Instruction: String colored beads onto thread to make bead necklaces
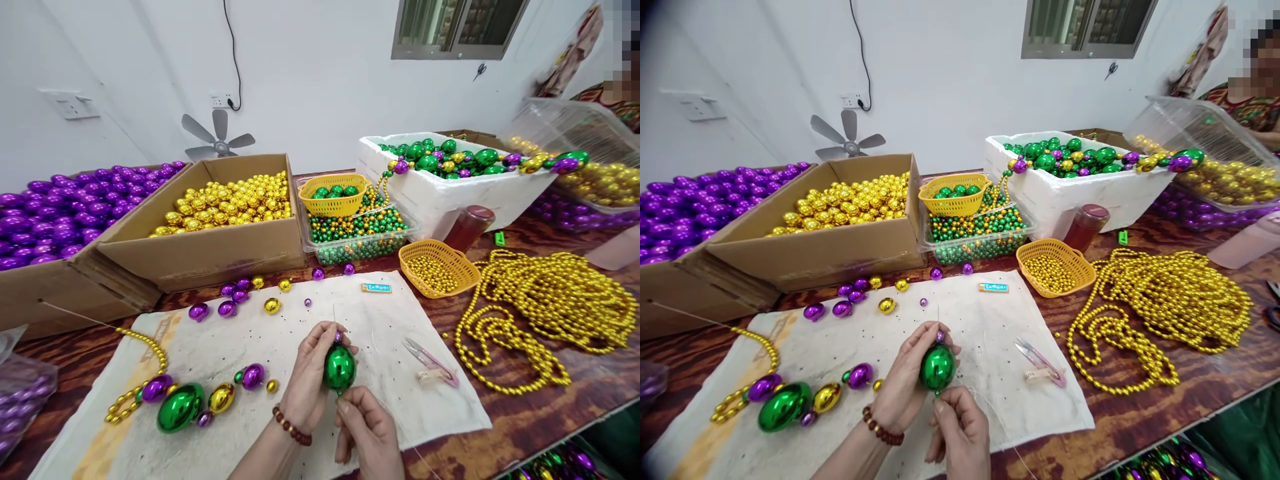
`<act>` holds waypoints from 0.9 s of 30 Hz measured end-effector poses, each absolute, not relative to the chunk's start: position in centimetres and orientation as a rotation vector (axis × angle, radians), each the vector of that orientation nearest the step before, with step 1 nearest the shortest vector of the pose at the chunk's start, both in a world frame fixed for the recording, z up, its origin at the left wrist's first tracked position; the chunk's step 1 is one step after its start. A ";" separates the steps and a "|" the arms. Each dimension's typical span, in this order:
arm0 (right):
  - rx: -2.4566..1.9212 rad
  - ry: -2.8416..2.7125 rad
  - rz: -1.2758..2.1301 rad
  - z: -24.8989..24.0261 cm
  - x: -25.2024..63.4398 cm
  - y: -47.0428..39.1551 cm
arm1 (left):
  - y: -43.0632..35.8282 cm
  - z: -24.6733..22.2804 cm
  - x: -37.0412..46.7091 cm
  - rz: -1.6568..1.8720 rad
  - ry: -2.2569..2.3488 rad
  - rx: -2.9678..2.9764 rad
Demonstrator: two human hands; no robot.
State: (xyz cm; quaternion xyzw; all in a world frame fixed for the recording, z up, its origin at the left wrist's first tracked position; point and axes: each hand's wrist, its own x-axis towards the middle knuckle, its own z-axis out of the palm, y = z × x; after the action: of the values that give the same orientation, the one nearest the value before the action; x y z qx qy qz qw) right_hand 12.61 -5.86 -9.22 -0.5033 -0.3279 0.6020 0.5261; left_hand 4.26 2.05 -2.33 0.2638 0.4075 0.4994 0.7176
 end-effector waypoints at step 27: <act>-1.005 -0.563 1.185 -1.9 28.6 -4.0 | 5.1 0.9 2.6 0.234 0.802 1.677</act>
State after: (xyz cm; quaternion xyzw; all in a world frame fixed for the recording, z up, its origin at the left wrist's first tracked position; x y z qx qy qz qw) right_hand 28.56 -4.01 -1.93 -0.4474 -0.2503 0.5273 0.6775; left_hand 2.57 5.08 0.91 0.7210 0.3449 0.1006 0.5925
